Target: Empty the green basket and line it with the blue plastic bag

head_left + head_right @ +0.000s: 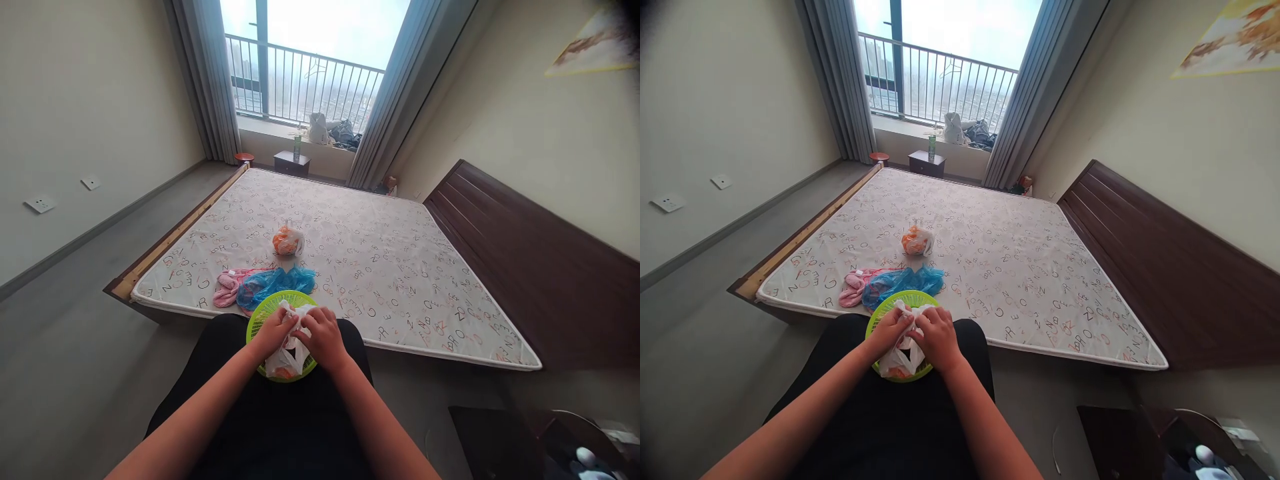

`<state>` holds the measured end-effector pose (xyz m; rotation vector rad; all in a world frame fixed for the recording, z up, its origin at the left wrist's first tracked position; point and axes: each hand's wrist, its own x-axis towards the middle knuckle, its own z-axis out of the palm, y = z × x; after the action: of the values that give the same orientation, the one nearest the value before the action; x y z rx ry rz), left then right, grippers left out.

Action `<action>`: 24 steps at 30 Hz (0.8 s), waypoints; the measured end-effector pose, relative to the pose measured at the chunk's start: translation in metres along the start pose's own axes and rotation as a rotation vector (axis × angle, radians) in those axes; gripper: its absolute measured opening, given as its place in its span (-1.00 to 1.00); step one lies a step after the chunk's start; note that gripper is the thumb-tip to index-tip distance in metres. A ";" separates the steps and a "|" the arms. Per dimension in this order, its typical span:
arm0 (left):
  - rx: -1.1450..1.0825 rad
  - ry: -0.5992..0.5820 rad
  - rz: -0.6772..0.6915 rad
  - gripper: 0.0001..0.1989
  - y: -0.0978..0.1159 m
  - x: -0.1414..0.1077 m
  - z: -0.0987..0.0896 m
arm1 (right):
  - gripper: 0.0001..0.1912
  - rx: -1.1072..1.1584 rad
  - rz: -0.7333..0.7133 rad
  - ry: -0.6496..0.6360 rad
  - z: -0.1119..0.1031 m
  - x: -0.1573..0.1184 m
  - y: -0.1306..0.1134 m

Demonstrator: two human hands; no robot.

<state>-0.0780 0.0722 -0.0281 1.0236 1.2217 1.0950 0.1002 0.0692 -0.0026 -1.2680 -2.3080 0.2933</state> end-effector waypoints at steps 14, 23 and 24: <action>0.604 -0.214 0.507 -0.84 0.023 -0.017 0.011 | -0.45 0.247 0.406 -0.045 0.024 0.005 -0.002; 0.729 -0.155 0.536 -0.83 0.016 -0.020 0.010 | -0.81 0.866 0.431 -0.139 0.022 0.009 0.009; 0.740 -0.154 0.537 -0.82 0.015 -0.020 0.010 | -0.78 0.941 0.451 -0.143 0.021 0.009 0.009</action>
<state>-0.0697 0.0557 -0.0088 2.0523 1.2843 0.9325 0.0923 0.0824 -0.0219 -1.2157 -1.5601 1.4487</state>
